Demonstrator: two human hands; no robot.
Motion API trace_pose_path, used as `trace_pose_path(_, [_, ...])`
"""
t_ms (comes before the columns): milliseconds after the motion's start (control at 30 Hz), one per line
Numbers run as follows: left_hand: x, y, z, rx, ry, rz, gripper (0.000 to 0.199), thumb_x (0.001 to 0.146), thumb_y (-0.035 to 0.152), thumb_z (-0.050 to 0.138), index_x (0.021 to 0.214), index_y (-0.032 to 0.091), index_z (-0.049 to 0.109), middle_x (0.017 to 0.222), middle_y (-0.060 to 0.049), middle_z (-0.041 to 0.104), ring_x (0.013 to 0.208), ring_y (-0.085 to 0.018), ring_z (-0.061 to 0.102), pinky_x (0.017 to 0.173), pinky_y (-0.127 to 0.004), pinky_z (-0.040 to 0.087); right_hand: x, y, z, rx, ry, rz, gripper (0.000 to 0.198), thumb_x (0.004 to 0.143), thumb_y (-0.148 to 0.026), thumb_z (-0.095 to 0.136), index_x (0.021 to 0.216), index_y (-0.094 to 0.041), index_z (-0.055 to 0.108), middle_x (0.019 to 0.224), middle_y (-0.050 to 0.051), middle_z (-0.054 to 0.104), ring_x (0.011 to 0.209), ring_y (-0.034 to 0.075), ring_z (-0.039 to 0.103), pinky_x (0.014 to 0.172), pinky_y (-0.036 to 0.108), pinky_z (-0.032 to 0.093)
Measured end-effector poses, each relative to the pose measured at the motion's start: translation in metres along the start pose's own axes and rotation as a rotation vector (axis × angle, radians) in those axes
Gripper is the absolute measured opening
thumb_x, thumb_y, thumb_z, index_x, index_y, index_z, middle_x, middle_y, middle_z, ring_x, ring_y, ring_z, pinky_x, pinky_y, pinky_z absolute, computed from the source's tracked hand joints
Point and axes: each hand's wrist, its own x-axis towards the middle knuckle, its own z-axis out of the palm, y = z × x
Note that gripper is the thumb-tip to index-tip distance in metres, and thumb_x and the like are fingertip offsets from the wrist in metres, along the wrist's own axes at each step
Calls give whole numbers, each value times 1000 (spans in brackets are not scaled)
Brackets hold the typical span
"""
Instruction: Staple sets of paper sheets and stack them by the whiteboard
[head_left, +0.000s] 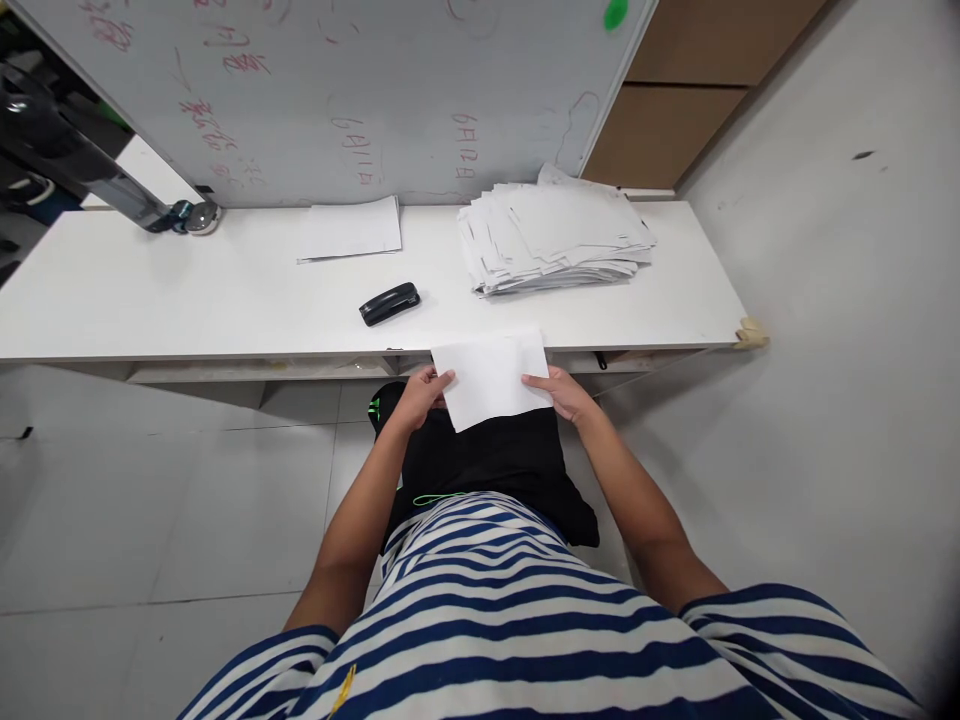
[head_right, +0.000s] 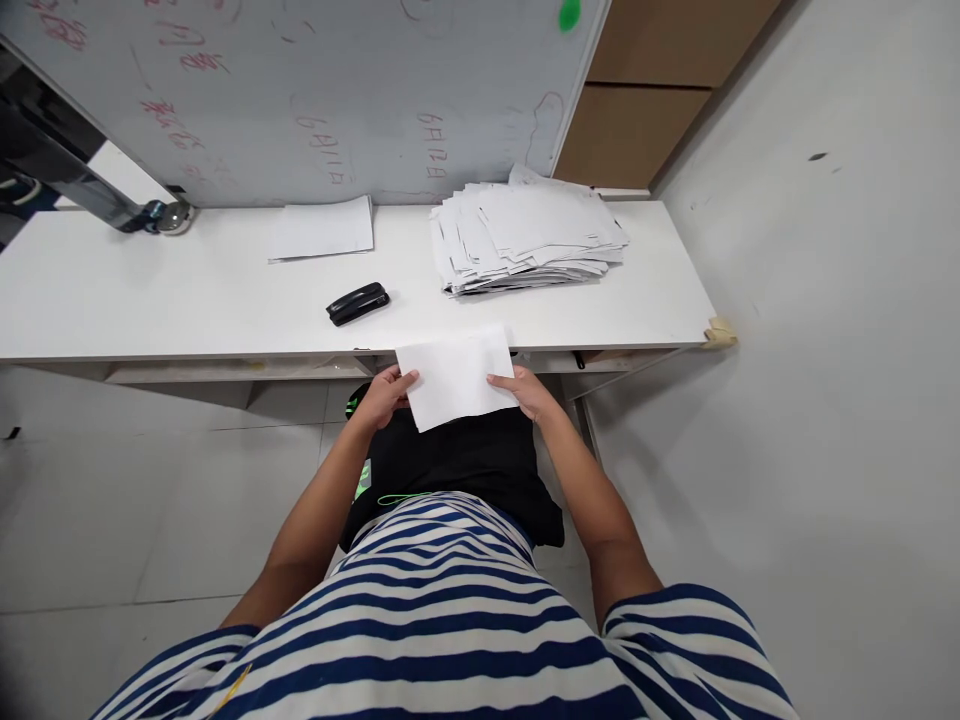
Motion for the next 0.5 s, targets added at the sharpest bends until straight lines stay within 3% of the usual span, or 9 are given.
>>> trace_pose_path(100, [-2,16,5,104,-53,163,51,66,54,87,95,16,72,91,-6,76,76,-20,69,65,-32,58,2,-21,11,-108,56,-210,52,57,-47,95,95,-16,79,99,8,81,89,26,76,89,42,60])
trace_pose_path(200, [-3,51,10,164,27,438,46,74,54,82,99,16,74,100,-7,77,94,-23,71,85,-35,58,2,-56,21,-231,142,-485,50,63,-51,91,97,-16,79,101,8,80,96,28,74,94,45,58])
trace_pose_path(300, [3,87,14,180,148,633,46,80,54,78,108,18,71,108,-8,75,107,-26,70,92,-36,56,10,-84,32,-264,196,-698,47,70,-53,85,101,-18,78,105,8,79,103,28,73,98,45,56])
trace_pose_path(400, [24,97,17,182,201,722,45,80,53,78,109,20,68,109,-7,72,108,-25,69,91,-35,55,30,-87,43,-260,208,-743,47,73,-54,82,100,-17,76,105,9,79,101,28,73,98,46,55])
trace_pose_path(500, [52,82,16,156,177,672,44,74,52,83,99,20,66,96,-5,72,97,-23,69,87,-35,55,51,-71,53,-329,233,-620,48,70,-56,81,95,-15,74,102,13,78,102,31,73,97,48,55])
